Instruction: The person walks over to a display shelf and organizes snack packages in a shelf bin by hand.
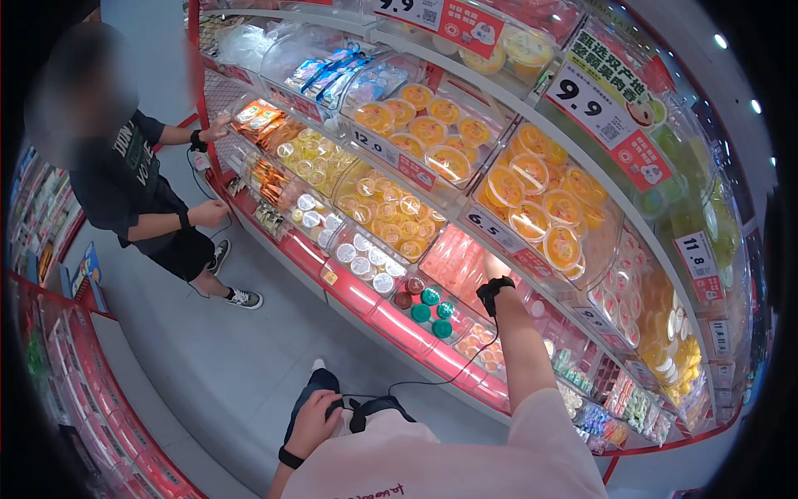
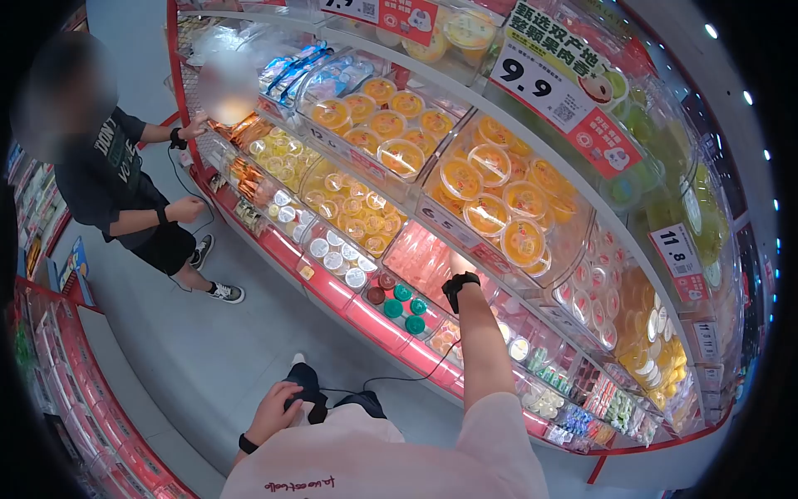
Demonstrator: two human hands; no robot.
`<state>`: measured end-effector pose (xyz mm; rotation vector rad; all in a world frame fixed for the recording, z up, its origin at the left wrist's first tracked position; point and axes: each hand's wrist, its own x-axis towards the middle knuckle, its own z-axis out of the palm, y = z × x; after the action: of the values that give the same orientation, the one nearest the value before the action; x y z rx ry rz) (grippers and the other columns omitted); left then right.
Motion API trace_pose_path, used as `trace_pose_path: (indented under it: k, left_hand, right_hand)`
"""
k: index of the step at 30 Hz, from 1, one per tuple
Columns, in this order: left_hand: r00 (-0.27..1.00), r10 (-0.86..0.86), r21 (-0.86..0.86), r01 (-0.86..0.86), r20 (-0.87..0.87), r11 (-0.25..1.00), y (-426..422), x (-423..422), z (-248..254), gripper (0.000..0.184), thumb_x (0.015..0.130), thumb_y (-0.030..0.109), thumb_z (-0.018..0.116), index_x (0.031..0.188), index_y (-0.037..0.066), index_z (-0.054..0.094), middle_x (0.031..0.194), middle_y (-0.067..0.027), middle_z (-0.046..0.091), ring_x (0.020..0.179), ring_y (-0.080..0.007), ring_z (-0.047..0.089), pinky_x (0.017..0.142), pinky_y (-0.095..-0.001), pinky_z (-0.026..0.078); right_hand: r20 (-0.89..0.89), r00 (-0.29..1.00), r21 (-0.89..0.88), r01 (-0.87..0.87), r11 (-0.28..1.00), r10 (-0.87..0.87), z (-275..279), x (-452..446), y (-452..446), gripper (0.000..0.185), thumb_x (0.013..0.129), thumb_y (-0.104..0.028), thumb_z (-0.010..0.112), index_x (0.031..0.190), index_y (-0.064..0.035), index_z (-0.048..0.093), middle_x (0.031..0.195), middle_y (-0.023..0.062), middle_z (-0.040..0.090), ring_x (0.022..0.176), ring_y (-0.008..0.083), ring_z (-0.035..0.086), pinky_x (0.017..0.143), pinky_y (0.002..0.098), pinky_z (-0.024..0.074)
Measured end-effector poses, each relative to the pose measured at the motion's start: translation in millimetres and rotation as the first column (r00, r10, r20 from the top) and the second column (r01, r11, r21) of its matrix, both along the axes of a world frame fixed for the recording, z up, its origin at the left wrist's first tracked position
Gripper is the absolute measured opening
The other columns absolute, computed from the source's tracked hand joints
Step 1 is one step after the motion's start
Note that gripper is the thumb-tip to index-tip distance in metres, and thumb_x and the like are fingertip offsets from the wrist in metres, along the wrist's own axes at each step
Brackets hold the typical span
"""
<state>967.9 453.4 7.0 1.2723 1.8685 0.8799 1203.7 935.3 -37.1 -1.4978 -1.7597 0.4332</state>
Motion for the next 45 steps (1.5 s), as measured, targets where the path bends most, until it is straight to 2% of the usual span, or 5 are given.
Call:
trace_pose_path:
  k: [10,29,34,39,45]
  left_hand:
    - [0.993,-0.101,0.225,0.113,-0.065,0.968,79.0,-15.5,7.9,0.059,0.083,0.013,0.064,0.137,0.005,0.041,0.134,-0.0173,0.044,0.12,-0.0346,0.048,0.098,-0.0414,0.042]
    - [0.623,-0.608,-0.193,0.603,-0.491,0.774,120.9,-24.9,64.5,0.03,0.077,0.025,0.062,0.097,0.004,0.054,0.093,-0.011,0.061,0.095,-0.0225,0.06,0.1,-0.0372,0.037]
    - [0.704,-0.247,0.124,0.431,-0.666,0.894,81.7,-46.5,82.5,0.086,0.08,0.045,0.065,0.144,0.001,0.029,0.147,-0.026,0.031,0.142,-0.0288,0.026,0.115,-0.0464,0.018]
    - [0.889,-0.016,0.514,-0.25,0.458,0.821,68.4,-45.5,95.5,0.129,0.069,0.061,0.074,0.15,0.003,-0.007,0.156,-0.0236,0.007,0.147,-0.0332,-0.004,0.116,-0.0526,-0.003]
    - [0.93,-0.202,0.462,0.04,0.307,0.886,63.4,-36.5,96.6,0.12,0.073,0.035,0.079,0.152,0.009,-0.008,0.157,-0.0221,-0.01,0.146,-0.0372,-0.009,0.116,-0.0492,-0.002]
  right_hand:
    - [-0.405,0.914,-0.291,-0.126,0.948,-0.003,42.0,-20.7,-186.6,0.021,0.091,-0.021,0.062,0.101,-0.0026,0.058,0.072,0.0044,0.062,0.055,0.0099,0.056,0.052,0.0261,0.0439]
    - [-0.315,0.709,-0.768,-0.581,0.27,0.631,143.0,-86.3,-323.9,0.036,0.082,-0.009,0.067,0.114,0.004,0.057,0.11,0.0181,0.056,0.109,0.0266,0.052,0.095,0.0346,0.0425]
    - [-0.296,0.896,-0.35,-0.424,0.835,0.331,129.8,-90.4,-318.2,0.026,0.087,-0.019,0.063,0.095,0.0042,0.054,0.088,0.0167,0.054,0.079,0.0284,0.051,0.07,0.0406,0.0421]
    - [-0.548,0.645,-0.224,-0.726,0.65,0.533,151.2,-113.0,-321.3,0.022,0.086,-0.015,0.066,0.089,0.0036,0.055,0.079,0.0119,0.052,0.074,0.0191,0.051,0.064,0.0349,0.0425]
    - [-0.334,0.521,-0.279,-0.851,0.445,0.786,129.6,-113.6,-324.6,0.032,0.086,-0.015,0.067,0.108,0.0066,0.059,0.092,0.0124,0.06,0.082,0.0202,0.057,0.07,0.0346,0.0466]
